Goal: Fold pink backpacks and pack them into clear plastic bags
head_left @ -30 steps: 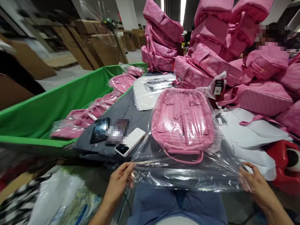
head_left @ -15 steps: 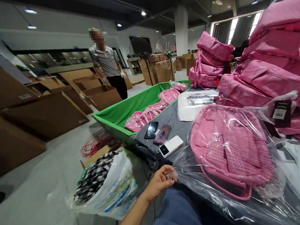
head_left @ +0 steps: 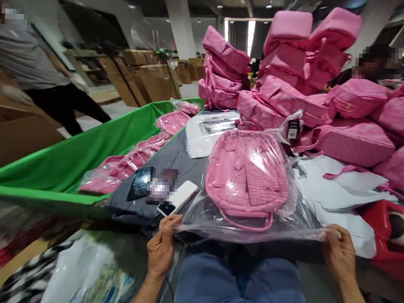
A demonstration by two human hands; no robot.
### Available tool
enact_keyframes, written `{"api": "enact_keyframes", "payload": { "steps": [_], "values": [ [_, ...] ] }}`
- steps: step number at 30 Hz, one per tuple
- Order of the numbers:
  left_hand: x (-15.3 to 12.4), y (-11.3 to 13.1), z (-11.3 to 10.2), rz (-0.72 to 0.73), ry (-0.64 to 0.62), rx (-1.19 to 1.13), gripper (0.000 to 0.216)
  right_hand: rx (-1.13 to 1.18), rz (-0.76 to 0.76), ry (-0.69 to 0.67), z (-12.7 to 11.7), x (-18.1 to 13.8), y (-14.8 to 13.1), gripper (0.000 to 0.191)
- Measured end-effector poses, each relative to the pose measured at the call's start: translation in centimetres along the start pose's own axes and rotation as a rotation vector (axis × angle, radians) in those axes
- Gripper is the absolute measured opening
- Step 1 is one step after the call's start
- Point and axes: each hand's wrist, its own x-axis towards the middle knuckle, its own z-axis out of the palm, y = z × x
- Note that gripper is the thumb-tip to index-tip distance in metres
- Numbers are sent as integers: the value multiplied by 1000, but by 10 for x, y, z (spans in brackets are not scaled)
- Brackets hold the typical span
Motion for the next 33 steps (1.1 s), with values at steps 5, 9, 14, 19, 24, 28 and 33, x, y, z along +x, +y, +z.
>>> {"api": "enact_keyframes", "payload": {
  "steps": [5, 9, 14, 19, 24, 28, 33],
  "values": [
    [22, 3, 14, -166, -2, 140, 62, 97, 17, 106, 32, 12, -3, 63],
    [37, 13, 27, -96, -69, 261, 63, 83, 4, 132, 36, 10, -1, 61],
    [7, 51, 58, 553, -6, 559, 39, 74, -28, 102, 34, 5, 0, 57],
    [-11, 86, 113, 848, -508, 618, 39, 67, -16, 169, 37, 7, 1, 58],
    [4, 95, 126, 761, -694, 613, 26, 91, -5, 133, 37, 8, 5, 57],
    [-1, 98, 115, 840, -675, 778, 20, 113, -4, 133, 36, 7, 7, 57],
    [-8, 97, 103, 853, -659, 895, 19, 138, 8, 109, 35, 6, 5, 57]
  ]
}}
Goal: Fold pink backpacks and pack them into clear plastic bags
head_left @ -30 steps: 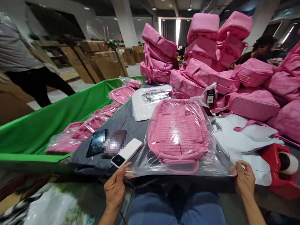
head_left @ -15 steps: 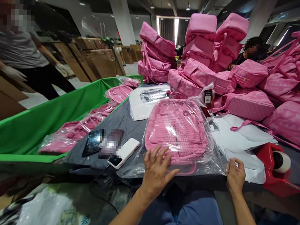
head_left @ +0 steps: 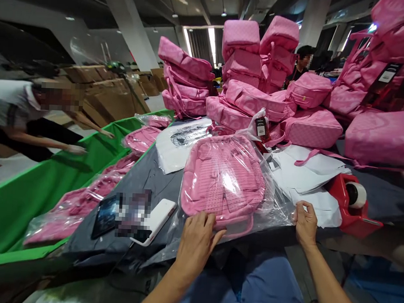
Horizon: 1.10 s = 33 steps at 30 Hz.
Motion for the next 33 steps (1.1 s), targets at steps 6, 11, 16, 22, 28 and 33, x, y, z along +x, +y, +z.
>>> {"api": "enact_keyframes", "payload": {
  "steps": [6, 11, 16, 22, 28, 33],
  "values": [
    [-7, -8, -1, -29, -47, -310, 14, -25, -26, 2, -1, -1, 0, 56],
    [18, -14, -18, -11, -46, -326, 20, 8, -25, 8, 0, -1, 0, 61],
    [57, -37, -11, -128, -317, -533, 19, 43, -1, 28, 2, 4, -6, 63],
    [61, -52, 9, -240, -399, -816, 31, -73, 129, -50, 4, 18, -12, 70],
    [61, -48, 8, -234, -414, -860, 37, -218, 52, 6, -37, 25, -37, 68],
    [55, -59, 29, -241, -358, -842, 47, -482, -166, 297, -118, 30, -73, 57]
  ]
}}
